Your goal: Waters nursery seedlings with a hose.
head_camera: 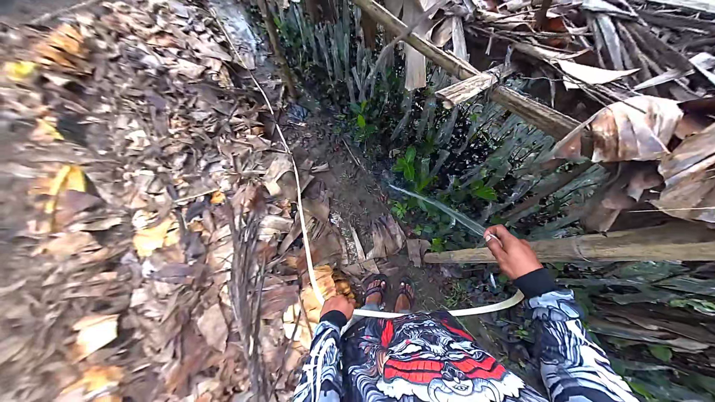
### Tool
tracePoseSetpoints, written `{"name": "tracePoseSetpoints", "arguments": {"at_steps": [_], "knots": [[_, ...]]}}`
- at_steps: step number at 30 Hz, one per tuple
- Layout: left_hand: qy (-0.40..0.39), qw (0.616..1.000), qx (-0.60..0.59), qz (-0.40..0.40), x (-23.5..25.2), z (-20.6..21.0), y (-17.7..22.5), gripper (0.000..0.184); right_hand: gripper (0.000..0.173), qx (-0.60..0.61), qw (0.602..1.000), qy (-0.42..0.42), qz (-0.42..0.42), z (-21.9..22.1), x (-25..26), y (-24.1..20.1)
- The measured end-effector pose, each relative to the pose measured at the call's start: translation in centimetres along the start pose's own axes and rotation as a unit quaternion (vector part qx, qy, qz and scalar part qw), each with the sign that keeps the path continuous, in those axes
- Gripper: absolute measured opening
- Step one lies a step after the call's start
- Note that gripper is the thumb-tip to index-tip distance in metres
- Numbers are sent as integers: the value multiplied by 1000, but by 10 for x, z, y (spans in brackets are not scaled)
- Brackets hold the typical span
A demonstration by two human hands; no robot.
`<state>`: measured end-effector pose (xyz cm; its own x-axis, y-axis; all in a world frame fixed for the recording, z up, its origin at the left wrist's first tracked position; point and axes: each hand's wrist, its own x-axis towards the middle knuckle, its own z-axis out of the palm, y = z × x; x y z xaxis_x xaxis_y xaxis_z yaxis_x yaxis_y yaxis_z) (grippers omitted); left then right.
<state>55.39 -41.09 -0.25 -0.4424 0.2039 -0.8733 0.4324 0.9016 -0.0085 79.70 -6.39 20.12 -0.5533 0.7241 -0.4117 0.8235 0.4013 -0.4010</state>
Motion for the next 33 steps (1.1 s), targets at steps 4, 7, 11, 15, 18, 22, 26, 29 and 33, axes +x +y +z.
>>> {"name": "tracePoseSetpoints", "arguments": {"at_steps": [4,7,11,15,18,22,26,29,33], "knots": [[-8,1000,-11,-1,1,-1,-2,62,35,-12,1000,5,-7,0,3,-15],[-7,1000,-19,-2,4,-2,0,62,36,-17,999,28,-25,0,8,-21],[-9,1000,-28,-4,8,-3,-2,62,36,-28,998,16,-49,1,14,-31],[-13,1000,-23,2,9,-3,-8,62,34,-26,998,30,-50,6,14,-35],[-18,1000,-21,5,11,-1,-14,63,33,-26,998,34,-52,8,15,-37],[-19,999,-26,1,10,-2,-17,62,33,-14,997,52,-62,8,15,-42],[-22,999,-28,1,10,-3,-18,62,34,-30,996,47,-66,4,18,-49],[-23,1000,-20,6,10,-4,-17,63,34,-25,995,62,-77,2,20,-52],[-22,999,-27,6,10,-5,-18,63,33,-28,995,55,-80,2,22,-59]]}}
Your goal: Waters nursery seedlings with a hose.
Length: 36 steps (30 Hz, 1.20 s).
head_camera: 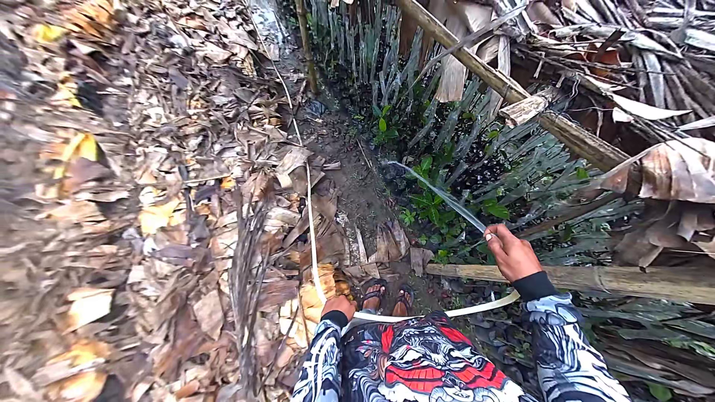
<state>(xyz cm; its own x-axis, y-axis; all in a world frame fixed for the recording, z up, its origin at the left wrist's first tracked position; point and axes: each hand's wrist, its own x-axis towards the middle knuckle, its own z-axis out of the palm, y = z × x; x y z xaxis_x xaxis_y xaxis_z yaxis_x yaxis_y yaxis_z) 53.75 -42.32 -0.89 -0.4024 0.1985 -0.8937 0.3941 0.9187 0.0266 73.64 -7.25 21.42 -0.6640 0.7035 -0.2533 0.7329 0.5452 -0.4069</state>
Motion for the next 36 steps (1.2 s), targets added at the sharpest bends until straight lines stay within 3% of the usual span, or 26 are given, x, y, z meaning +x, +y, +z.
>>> {"name": "tracePoseSetpoints", "arguments": {"at_steps": [17,30,36], "knots": [[4,1000,3,0,1,0,-3,62,34,24,997,63,-33,7,6,-16],[7,1000,8,0,0,-3,-7,63,34,25,998,44,-43,5,8,-24],[5,1000,7,3,-2,-4,-8,62,36,41,995,76,-51,2,8,-27]]}}
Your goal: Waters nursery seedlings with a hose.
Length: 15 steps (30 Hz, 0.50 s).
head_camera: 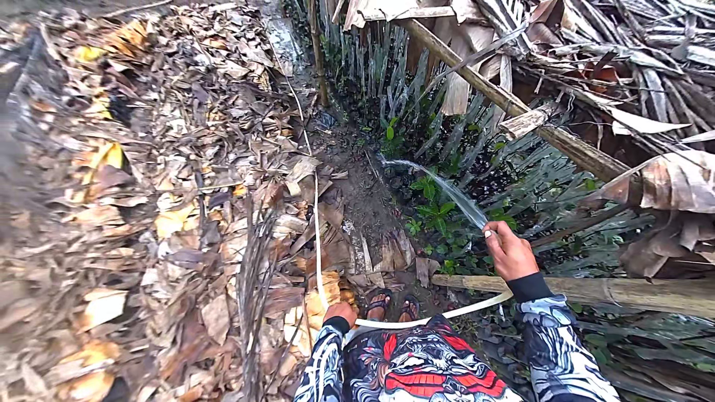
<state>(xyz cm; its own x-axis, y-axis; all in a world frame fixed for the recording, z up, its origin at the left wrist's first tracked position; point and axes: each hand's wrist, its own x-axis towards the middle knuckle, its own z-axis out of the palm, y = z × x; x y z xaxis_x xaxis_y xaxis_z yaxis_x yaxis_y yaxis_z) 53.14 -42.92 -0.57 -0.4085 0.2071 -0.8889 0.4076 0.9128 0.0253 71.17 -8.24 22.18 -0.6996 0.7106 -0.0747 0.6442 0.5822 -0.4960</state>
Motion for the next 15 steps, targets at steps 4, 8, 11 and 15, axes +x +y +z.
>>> {"name": "tracePoseSetpoints", "arguments": {"at_steps": [4,8,11,15], "knots": [[1,1000,-1,-1,0,0,1,61,37,0,1000,15,-5,-1,1,2],[0,1000,-5,-4,0,0,0,61,36,4,1000,23,-9,-4,0,3],[5,1000,-2,-2,1,2,1,60,35,0,1000,-8,7,-3,1,6],[6,1000,4,-3,2,2,2,60,36,11,1000,19,16,-3,-2,11]]}}
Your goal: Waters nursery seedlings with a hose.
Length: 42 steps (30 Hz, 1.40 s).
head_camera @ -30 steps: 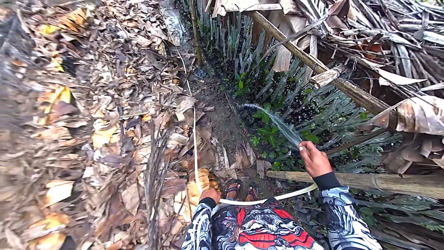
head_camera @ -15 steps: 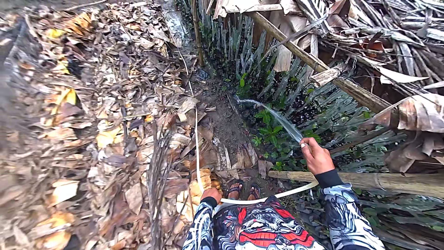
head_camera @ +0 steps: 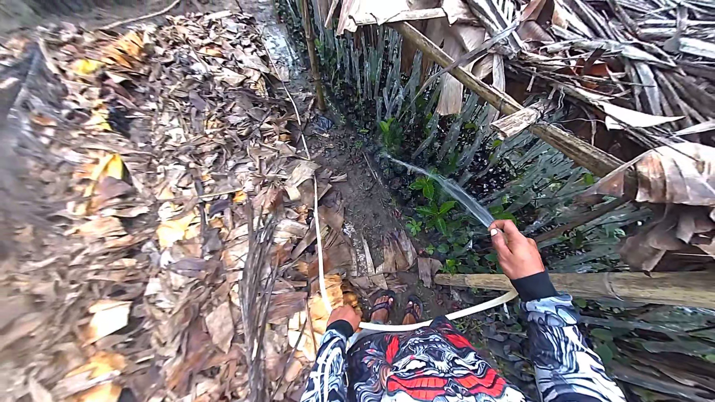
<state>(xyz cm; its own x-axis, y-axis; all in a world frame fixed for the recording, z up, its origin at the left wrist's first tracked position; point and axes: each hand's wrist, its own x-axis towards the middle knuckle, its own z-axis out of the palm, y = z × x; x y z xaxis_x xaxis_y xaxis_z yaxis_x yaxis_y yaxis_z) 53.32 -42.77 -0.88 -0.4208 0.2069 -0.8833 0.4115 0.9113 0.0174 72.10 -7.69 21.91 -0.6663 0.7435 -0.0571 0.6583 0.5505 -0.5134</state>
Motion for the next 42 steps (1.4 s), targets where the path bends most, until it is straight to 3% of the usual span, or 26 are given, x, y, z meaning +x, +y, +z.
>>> {"name": "tracePoseSetpoints", "arguments": {"at_steps": [4,9,17,22,26,31,42], "knots": [[0,1000,8,3,0,-2,1,60,34,-9,999,-28,41,0,-3,2],[-1,1000,17,3,1,-5,1,60,35,0,998,30,55,-5,-10,10],[1,1000,25,2,0,-6,5,59,35,-2,996,17,83,-6,-18,22],[3,1000,29,4,3,-2,5,59,33,-14,993,-38,114,-3,-23,29],[-1,1000,30,1,4,-1,5,60,33,-6,993,1,115,-3,-27,32],[-1,999,33,3,2,-1,7,60,34,-19,987,-93,132,-4,-24,35],[-1,999,34,11,-1,-4,8,60,36,-43,972,-139,184,8,-27,46]]}}
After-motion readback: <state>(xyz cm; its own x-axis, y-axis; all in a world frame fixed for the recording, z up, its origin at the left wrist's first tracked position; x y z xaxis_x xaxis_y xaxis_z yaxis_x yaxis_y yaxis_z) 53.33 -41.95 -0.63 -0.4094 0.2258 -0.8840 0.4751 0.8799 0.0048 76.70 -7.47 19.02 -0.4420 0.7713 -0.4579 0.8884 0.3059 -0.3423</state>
